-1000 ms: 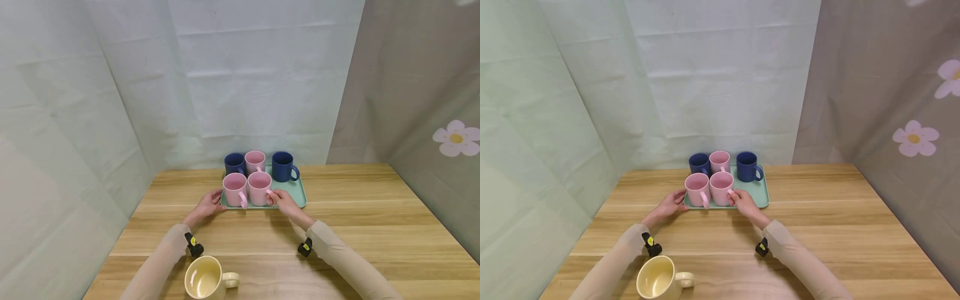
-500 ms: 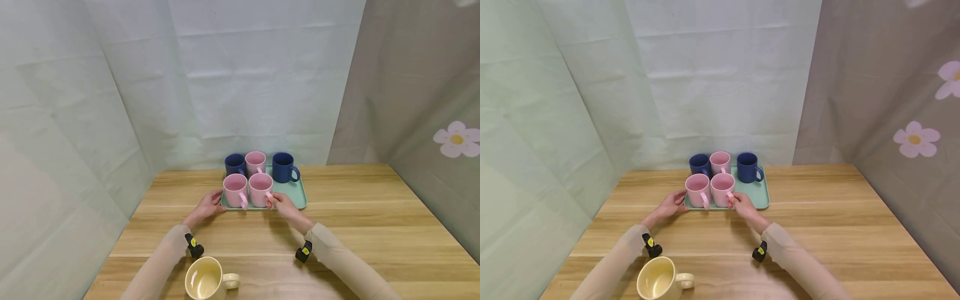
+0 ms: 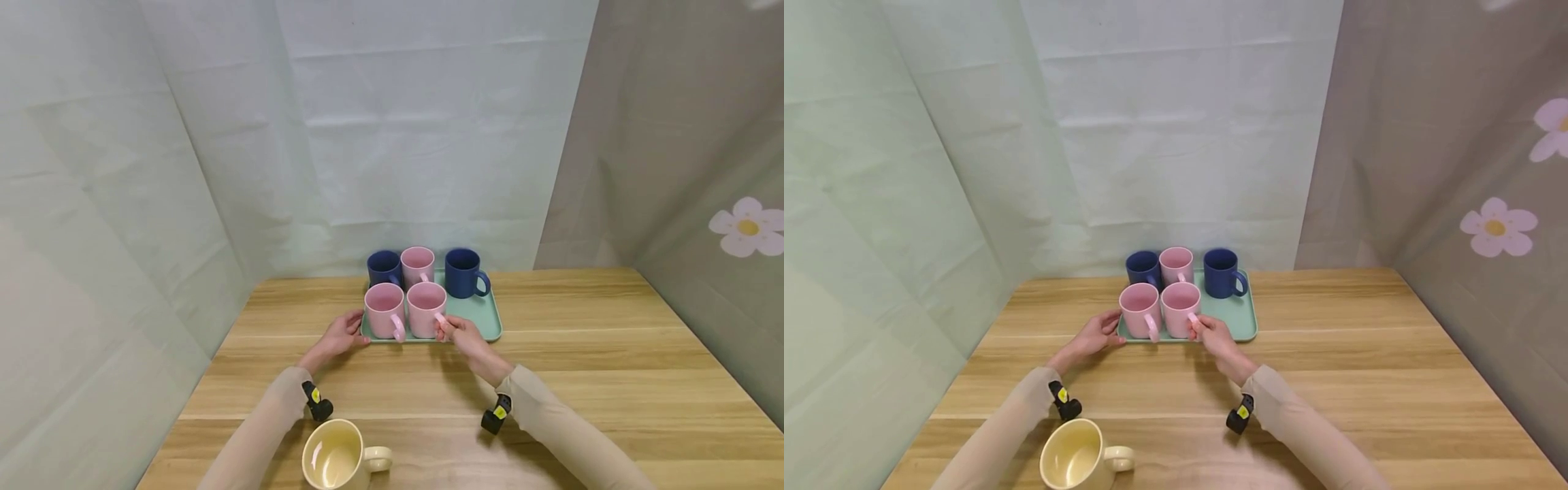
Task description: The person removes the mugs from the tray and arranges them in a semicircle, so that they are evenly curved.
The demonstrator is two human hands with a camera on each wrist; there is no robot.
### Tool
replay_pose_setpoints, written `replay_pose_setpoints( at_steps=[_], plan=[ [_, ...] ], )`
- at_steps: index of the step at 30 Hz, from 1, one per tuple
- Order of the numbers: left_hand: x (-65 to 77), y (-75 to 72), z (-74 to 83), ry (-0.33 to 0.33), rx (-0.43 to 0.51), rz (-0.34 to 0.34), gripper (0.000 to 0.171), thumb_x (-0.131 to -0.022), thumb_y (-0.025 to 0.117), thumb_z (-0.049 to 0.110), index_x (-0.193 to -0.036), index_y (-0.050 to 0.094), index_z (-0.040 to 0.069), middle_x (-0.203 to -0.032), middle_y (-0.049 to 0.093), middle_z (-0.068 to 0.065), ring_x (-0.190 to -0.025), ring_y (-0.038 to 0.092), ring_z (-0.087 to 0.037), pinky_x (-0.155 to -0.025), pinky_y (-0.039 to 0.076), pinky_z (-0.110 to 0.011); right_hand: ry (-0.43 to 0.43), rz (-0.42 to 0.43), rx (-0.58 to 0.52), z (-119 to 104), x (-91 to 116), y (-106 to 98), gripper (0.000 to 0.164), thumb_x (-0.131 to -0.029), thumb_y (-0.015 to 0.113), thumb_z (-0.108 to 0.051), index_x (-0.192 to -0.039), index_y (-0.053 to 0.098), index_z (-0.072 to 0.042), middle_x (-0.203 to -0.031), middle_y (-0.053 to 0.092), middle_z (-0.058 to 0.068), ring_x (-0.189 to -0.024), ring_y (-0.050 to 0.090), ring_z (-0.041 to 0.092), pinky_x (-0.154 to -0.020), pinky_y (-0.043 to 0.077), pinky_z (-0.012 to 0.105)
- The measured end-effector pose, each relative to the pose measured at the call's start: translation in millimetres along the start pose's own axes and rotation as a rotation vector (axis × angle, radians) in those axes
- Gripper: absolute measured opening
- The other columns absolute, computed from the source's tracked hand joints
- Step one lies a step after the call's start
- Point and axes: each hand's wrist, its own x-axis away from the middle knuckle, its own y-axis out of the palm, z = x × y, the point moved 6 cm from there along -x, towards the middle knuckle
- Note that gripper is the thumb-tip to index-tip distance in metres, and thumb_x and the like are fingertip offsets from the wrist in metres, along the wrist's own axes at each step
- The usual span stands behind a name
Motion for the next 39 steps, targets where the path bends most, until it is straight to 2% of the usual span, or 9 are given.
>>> replay_pose_setpoints(
  at_steps=[5,11,19,29,39],
  plan=[
    [0.0,0.1,0.8,0.002,0.014,-0.004,0.073,-0.082,0.067,-0.009,-0.144,0.029,-0.012,-0.15,0.032,-0.032,-0.141,0.031,-0.04,-0.116,0.032,-0.047,0.037,0.045,-0.014,-1,-2,-2,0.026,-0.102,0.045,-0.012,-0.106,0.058,0.01,-0.075,0.057,-0.003,-0.077,0.051,0.012,-0.084,0.043,0.033],
    [3.3,0.1,3.5,0.0,0.055,-0.003,0.073,-0.081,0.067,-0.011,-0.144,0.029,-0.013,-0.15,0.031,-0.032,-0.141,0.03,-0.04,-0.116,0.033,-0.046,-0.002,0.068,-0.021,-3,1,-4,0.023,-0.1,0.047,-0.009,-0.102,0.059,0.01,-0.072,0.057,-0.003,-0.073,0.051,0.012,-0.079,0.044,0.028],
    [-0.1,0.7,-1.9,0.001,0.051,-0.003,0.073,-0.082,0.067,-0.01,-0.144,0.03,-0.012,-0.15,0.032,-0.032,-0.142,0.03,-0.04,-0.117,0.032,-0.047,-0.045,0.055,-0.023,-9,5,-7,0.022,-0.101,0.046,-0.008,-0.099,0.058,0.011,-0.072,0.056,-0.003,-0.071,0.051,0.011,-0.081,0.044,0.03],
    [-2.1,1.2,-4.9,0.004,0.066,-0.006,0.073,-0.081,0.067,-0.012,-0.144,0.03,-0.013,-0.15,0.032,-0.032,-0.142,0.03,-0.039,-0.116,0.032,-0.046,-0.066,0.027,-0.031,-12,11,-5,0.021,-0.101,0.045,-0.006,-0.095,0.058,0.009,-0.069,0.052,-0.004,-0.07,0.048,0.009,-0.072,0.041,0.021],
    [-5.4,-0.9,-4.9,0.006,0.068,-0.003,0.073,-0.082,0.066,-0.012,-0.144,0.029,-0.013,-0.151,0.031,-0.032,-0.142,0.029,-0.04,-0.117,0.031,-0.046,-0.08,0.059,-0.047,-14,13,-8,0.021,-0.101,0.045,-0.007,-0.095,0.059,0.007,-0.071,0.054,-0.005,-0.07,0.049,0.008,-0.073,0.042,0.02]
  ],
)
